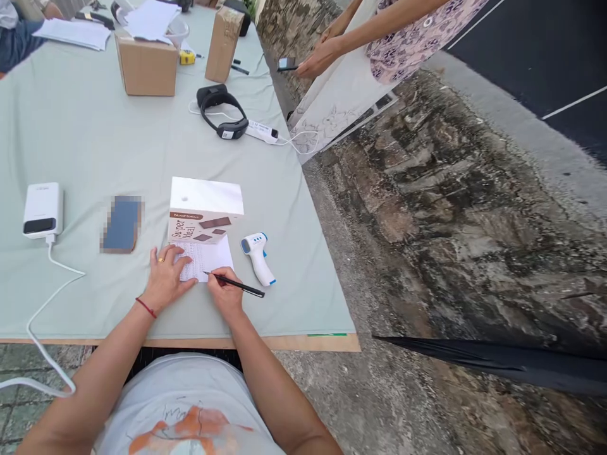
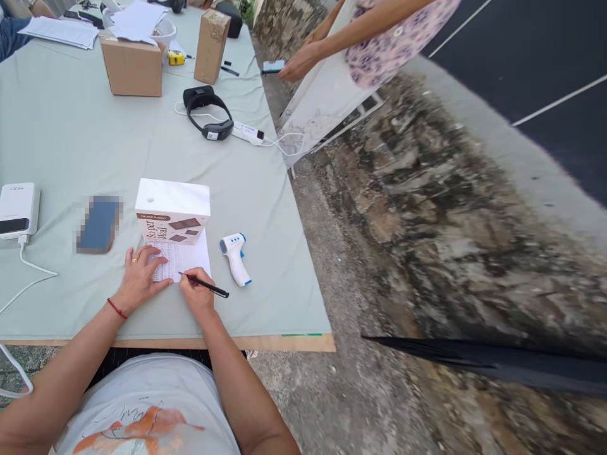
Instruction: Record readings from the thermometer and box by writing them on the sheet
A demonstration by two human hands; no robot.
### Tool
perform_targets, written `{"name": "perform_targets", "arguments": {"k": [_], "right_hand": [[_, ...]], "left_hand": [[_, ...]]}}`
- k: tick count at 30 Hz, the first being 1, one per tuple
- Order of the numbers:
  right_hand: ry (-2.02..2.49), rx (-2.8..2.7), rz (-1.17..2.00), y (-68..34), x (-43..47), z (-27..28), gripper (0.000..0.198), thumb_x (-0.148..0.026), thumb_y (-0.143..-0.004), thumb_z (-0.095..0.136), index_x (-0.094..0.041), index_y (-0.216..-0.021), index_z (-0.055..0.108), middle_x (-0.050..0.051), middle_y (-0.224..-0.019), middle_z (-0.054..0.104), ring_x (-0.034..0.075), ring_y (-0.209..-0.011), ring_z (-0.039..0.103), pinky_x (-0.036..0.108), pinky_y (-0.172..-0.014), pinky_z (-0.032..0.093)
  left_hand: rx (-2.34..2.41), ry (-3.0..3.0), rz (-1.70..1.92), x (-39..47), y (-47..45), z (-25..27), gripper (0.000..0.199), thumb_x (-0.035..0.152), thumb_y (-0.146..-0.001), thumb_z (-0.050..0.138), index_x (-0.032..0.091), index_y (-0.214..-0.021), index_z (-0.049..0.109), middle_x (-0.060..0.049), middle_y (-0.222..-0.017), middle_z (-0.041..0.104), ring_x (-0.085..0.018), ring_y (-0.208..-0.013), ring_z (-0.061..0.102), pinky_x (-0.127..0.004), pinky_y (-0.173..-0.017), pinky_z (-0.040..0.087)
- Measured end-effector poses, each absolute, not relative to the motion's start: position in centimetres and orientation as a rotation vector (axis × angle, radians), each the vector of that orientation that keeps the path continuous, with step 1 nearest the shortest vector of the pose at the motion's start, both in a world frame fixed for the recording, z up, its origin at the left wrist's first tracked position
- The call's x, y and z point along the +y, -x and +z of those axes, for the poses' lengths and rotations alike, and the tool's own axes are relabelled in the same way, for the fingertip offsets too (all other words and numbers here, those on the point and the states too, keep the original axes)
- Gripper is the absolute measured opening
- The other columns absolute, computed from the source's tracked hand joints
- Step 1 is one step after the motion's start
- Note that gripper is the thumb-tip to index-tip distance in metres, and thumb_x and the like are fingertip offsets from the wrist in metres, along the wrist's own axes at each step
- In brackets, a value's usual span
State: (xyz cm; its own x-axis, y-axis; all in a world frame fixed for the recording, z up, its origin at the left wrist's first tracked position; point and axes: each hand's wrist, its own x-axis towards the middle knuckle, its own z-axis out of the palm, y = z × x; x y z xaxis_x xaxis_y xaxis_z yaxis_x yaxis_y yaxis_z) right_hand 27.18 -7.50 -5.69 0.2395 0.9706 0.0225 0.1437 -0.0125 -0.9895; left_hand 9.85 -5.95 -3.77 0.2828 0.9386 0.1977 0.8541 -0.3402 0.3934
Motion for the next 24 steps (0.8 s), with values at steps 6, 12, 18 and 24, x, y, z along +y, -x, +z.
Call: {"name": "perform_targets", "arguments": {"k": [6,12,18,24], "right_hand": [[1.436,-1.236,0.964,-27.3,-7.4,-6.1,0.012,-0.036,-0.073,0.060,-0.024,-0.070,0.061,-0.003,-0.064,0.059,0.015,-0.061,0.052,0.031,-0.064,0.045],[1.436,-1.306,0.926,-27.2,-7.3,-6.5,0.012,-0.035,-0.075,0.058,-0.024,-0.072,0.061,-0.003,-0.065,0.060,0.015,-0.060,0.052,0.030,-0.063,0.043],[1.440,-1.364,0.849,-27.2,-7.3,-6.8,0.010,-0.032,-0.076,0.057,-0.024,-0.070,0.059,-0.003,-0.064,0.059,0.015,-0.059,0.052,0.029,-0.061,0.043],[1.433,-1.387,0.821,-27.3,-7.3,-6.9,0.009,-0.030,-0.076,0.056,-0.024,-0.070,0.058,-0.003,-0.064,0.059,0.015,-0.060,0.053,0.029,-0.061,0.044]], "left_hand": [[1.642,-2.388,0.559,-5.8,-9.9,-3.6,0.032,0.042,-0.080,0.076,0.025,-0.106,0.070,-0.015,-0.128,0.061,-0.040,-0.133,0.048,-0.070,-0.115,0.023],[1.637,-2.444,0.564,-5.8,-9.9,-3.7,0.024,0.041,-0.085,0.070,0.025,-0.103,0.072,-0.015,-0.127,0.061,-0.038,-0.131,0.049,-0.068,-0.113,0.026],[1.647,-2.459,0.551,-5.9,-9.9,-3.6,0.022,0.034,-0.086,0.069,0.023,-0.105,0.072,-0.015,-0.128,0.061,-0.037,-0.131,0.050,-0.066,-0.115,0.028],[1.655,-2.438,0.554,-5.9,-10.0,-3.6,0.022,0.034,-0.085,0.071,0.023,-0.104,0.072,-0.015,-0.128,0.062,-0.037,-0.131,0.050,-0.066,-0.116,0.028]]}}
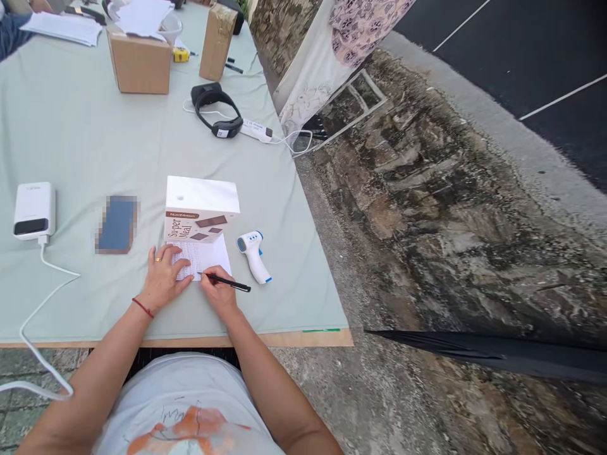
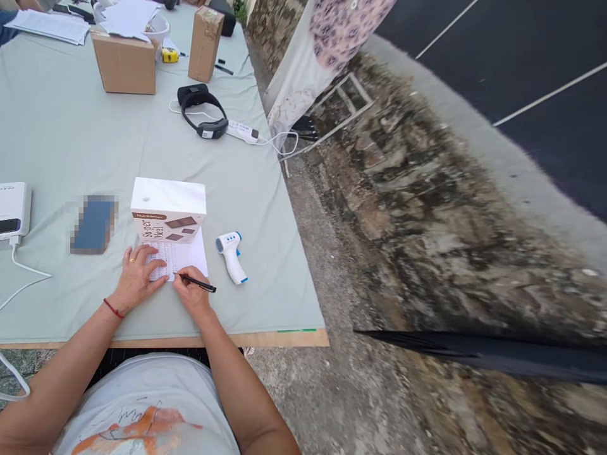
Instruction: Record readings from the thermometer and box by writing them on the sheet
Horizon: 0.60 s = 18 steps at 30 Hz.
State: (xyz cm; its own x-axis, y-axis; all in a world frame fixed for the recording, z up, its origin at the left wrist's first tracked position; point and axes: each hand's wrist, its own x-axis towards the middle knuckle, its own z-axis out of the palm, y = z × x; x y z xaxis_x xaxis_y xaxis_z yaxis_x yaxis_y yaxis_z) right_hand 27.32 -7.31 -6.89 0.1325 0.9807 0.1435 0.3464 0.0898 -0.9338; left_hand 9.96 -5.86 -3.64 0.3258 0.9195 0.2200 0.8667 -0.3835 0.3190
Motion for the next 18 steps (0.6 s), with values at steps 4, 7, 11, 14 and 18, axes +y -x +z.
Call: {"name": "perform_targets", "arguments": {"k": [4,7,11,14,18], "right_hand": [[1.431,-1.391,0.830,-27.41,-7.35,-6.94,0.009,-0.029,-0.076,0.056,-0.023,-0.070,0.058,-0.003,-0.063,0.058,0.014,-0.059,0.053,0.029,-0.061,0.044],[1.434,-1.376,0.845,-27.44,-7.35,-7.11,0.009,-0.030,-0.076,0.057,-0.023,-0.071,0.059,-0.003,-0.063,0.058,0.014,-0.060,0.053,0.029,-0.061,0.045],[1.436,-1.319,0.861,-27.40,-7.28,-7.25,0.011,-0.032,-0.077,0.057,-0.023,-0.071,0.059,-0.003,-0.063,0.059,0.014,-0.059,0.052,0.029,-0.060,0.044],[1.438,-1.331,0.847,-27.34,-7.25,-7.13,0.010,-0.031,-0.076,0.056,-0.023,-0.071,0.059,-0.003,-0.064,0.059,0.015,-0.059,0.052,0.029,-0.061,0.044],[1.449,-1.349,0.839,-27.34,-7.30,-6.79,0.011,-0.031,-0.075,0.055,-0.023,-0.069,0.058,-0.003,-0.063,0.058,0.015,-0.059,0.052,0.029,-0.060,0.044]], "left_hand": [[1.653,-2.450,0.569,-5.86,-9.91,-3.81,0.023,0.036,-0.085,0.072,0.023,-0.104,0.072,-0.015,-0.127,0.062,-0.037,-0.131,0.051,-0.066,-0.115,0.028],[1.648,-2.456,0.577,-5.88,-9.88,-3.88,0.024,0.036,-0.084,0.073,0.022,-0.104,0.072,-0.015,-0.127,0.062,-0.037,-0.131,0.050,-0.066,-0.115,0.028],[1.649,-2.443,0.576,-5.85,-9.89,-3.90,0.023,0.037,-0.085,0.073,0.023,-0.103,0.072,-0.014,-0.127,0.062,-0.037,-0.131,0.050,-0.066,-0.116,0.028],[1.644,-2.450,0.584,-5.83,-9.88,-3.95,0.024,0.036,-0.084,0.073,0.023,-0.104,0.072,-0.014,-0.128,0.062,-0.037,-0.131,0.050,-0.066,-0.116,0.028],[1.637,-2.450,0.594,-5.85,-9.85,-4.00,0.023,0.036,-0.084,0.073,0.023,-0.104,0.072,-0.015,-0.128,0.062,-0.037,-0.131,0.050,-0.067,-0.116,0.028]]}}
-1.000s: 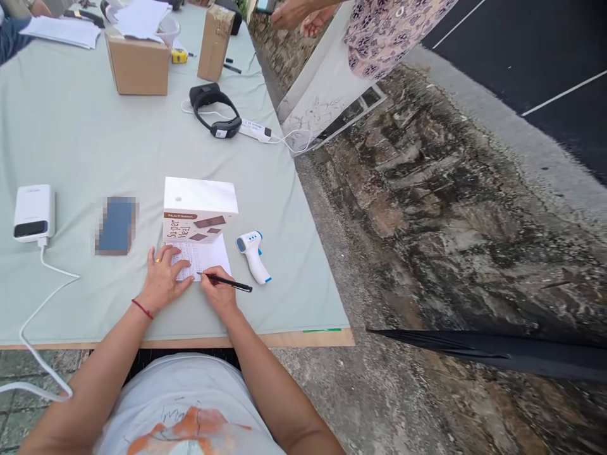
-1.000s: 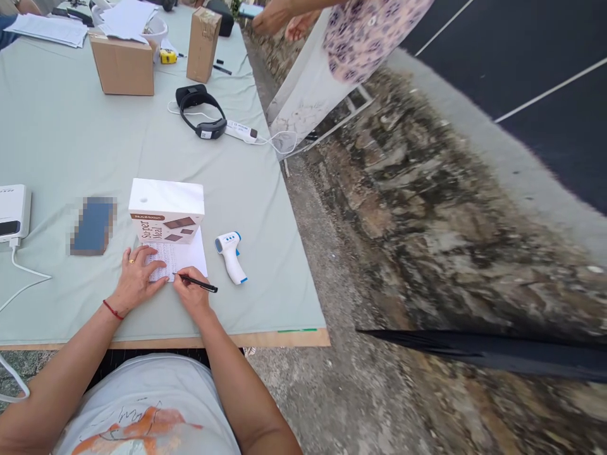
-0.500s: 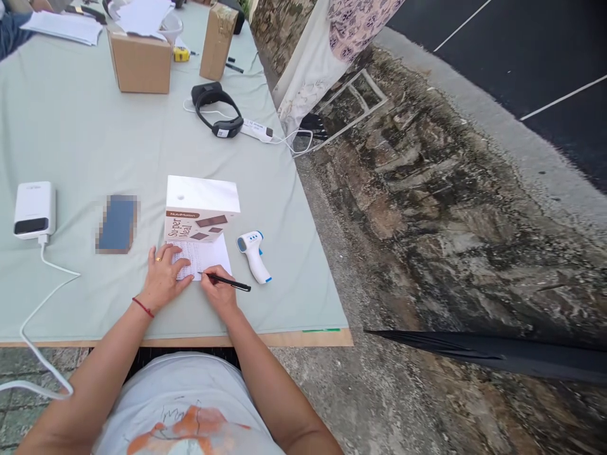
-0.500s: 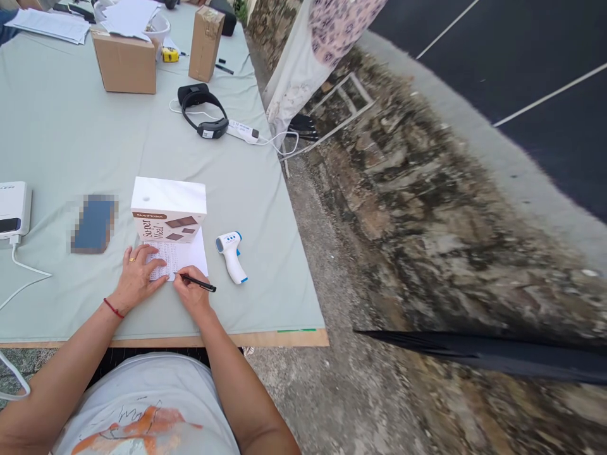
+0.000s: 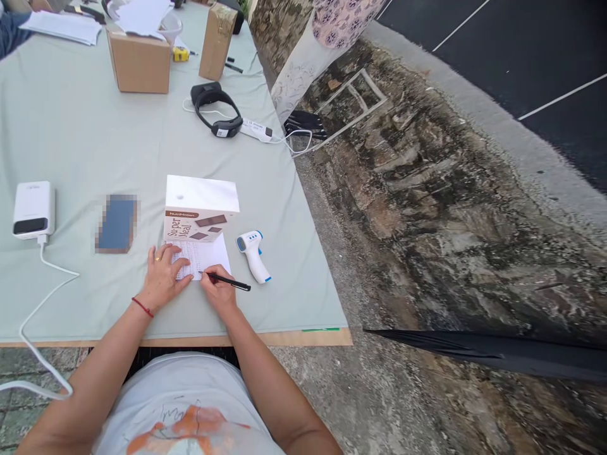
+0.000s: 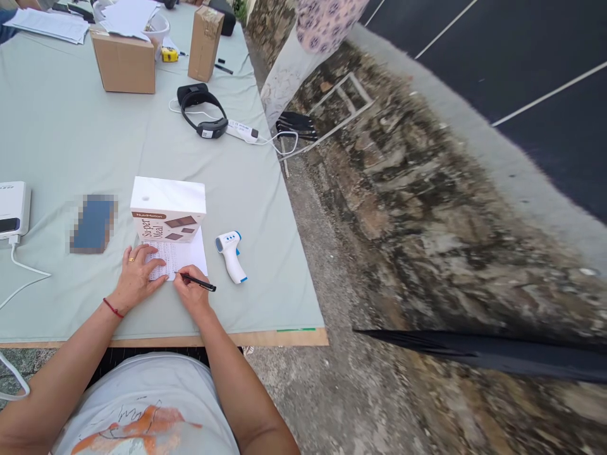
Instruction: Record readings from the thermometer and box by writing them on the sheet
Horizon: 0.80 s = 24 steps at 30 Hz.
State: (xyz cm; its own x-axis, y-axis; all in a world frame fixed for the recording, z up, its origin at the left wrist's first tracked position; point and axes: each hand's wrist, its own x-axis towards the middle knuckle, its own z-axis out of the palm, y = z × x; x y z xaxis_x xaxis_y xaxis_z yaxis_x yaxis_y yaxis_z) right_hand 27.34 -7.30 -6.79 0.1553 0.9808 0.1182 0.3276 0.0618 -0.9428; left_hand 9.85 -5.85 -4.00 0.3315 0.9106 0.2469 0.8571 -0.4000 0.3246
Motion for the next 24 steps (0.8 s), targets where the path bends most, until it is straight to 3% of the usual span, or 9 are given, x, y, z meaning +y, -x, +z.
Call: {"name": "perform_targets", "arguments": {"k": [24], "right_hand": [[1.462,-1.304,0.856,-27.45,-7.36,-6.96,0.009,-0.031,-0.075,0.056,-0.023,-0.070,0.057,-0.003,-0.064,0.057,0.015,-0.060,0.052,0.029,-0.061,0.044]], "left_hand": [[1.638,-2.412,0.582,-5.84,-9.84,-3.83,0.022,0.036,-0.085,0.069,0.024,-0.103,0.071,-0.014,-0.129,0.061,-0.036,-0.132,0.048,-0.066,-0.117,0.026]]}}
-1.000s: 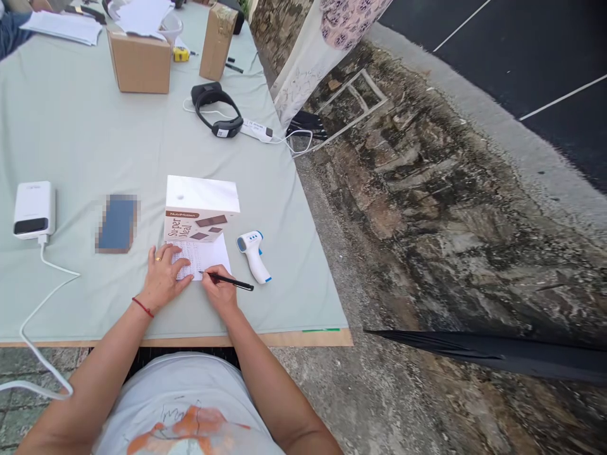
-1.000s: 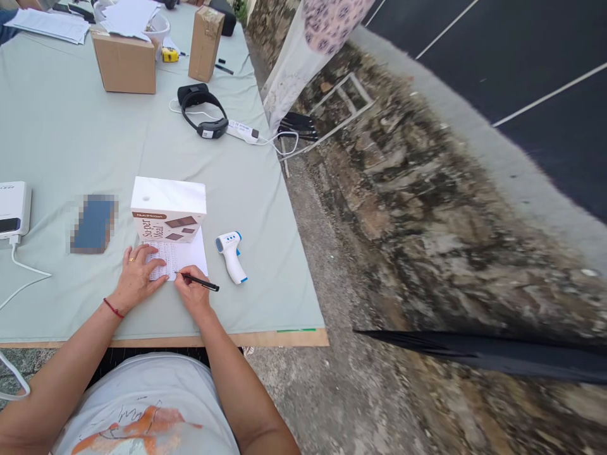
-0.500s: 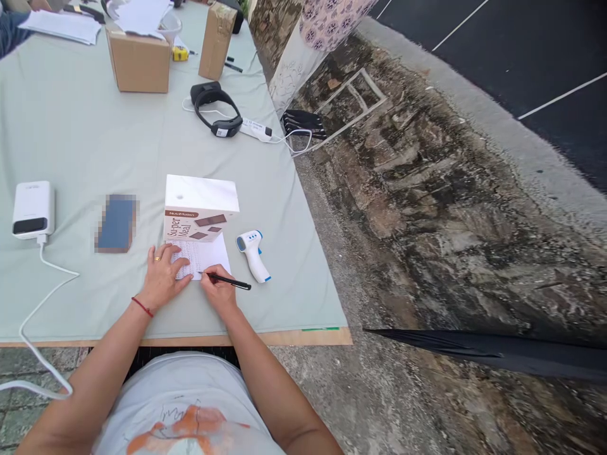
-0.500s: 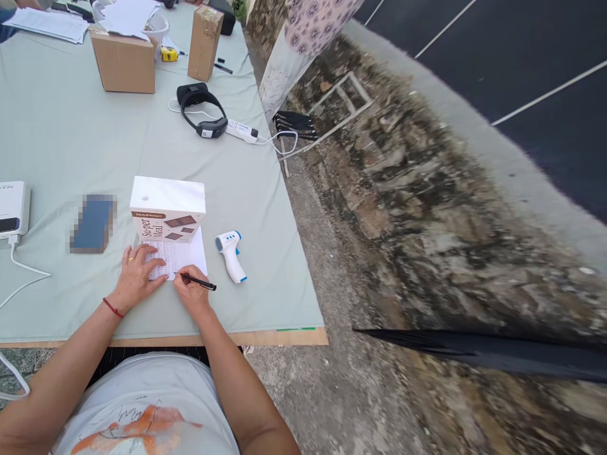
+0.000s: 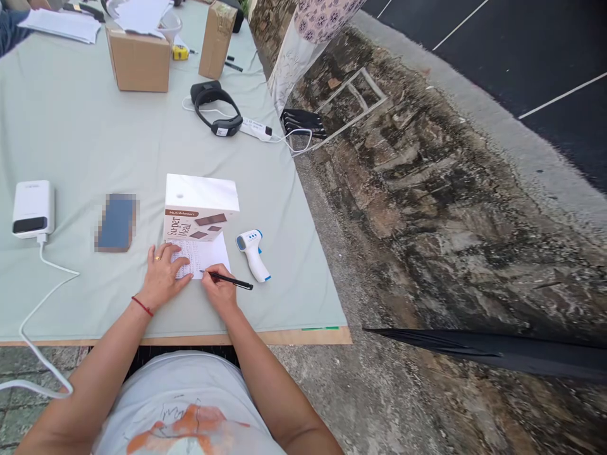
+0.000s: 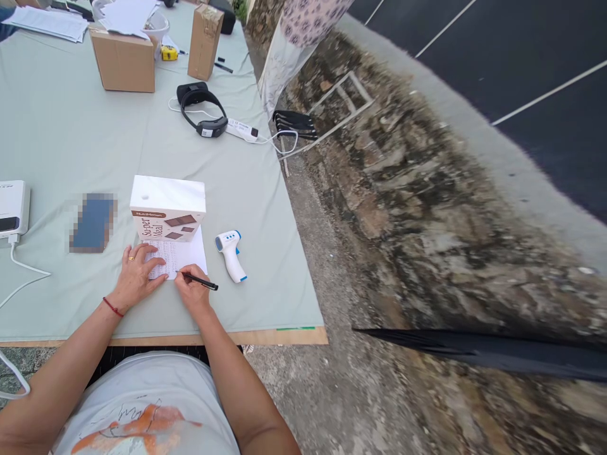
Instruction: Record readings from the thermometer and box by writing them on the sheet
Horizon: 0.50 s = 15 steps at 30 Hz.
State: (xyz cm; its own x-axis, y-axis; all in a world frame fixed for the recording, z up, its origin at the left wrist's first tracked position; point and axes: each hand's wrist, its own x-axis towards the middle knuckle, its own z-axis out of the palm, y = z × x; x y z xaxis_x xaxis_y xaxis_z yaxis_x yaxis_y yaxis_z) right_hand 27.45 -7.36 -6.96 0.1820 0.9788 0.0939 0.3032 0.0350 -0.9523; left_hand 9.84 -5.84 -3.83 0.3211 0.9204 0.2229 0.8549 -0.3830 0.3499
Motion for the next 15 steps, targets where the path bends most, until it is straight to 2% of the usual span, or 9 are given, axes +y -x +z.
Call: {"name": "perform_targets", "arguments": {"k": [15], "right_hand": [[1.462,-1.326,0.835,-27.50,-7.36,-7.13,0.008,-0.030,-0.074,0.054,-0.023,-0.070,0.056,-0.003,-0.063,0.056,0.015,-0.060,0.051,0.030,-0.062,0.045]], "left_hand": [[1.637,-2.406,0.578,-5.81,-9.89,-3.84,0.022,0.036,-0.085,0.069,0.024,-0.103,0.071,-0.014,-0.128,0.061,-0.037,-0.132,0.048,-0.066,-0.117,0.025]]}}
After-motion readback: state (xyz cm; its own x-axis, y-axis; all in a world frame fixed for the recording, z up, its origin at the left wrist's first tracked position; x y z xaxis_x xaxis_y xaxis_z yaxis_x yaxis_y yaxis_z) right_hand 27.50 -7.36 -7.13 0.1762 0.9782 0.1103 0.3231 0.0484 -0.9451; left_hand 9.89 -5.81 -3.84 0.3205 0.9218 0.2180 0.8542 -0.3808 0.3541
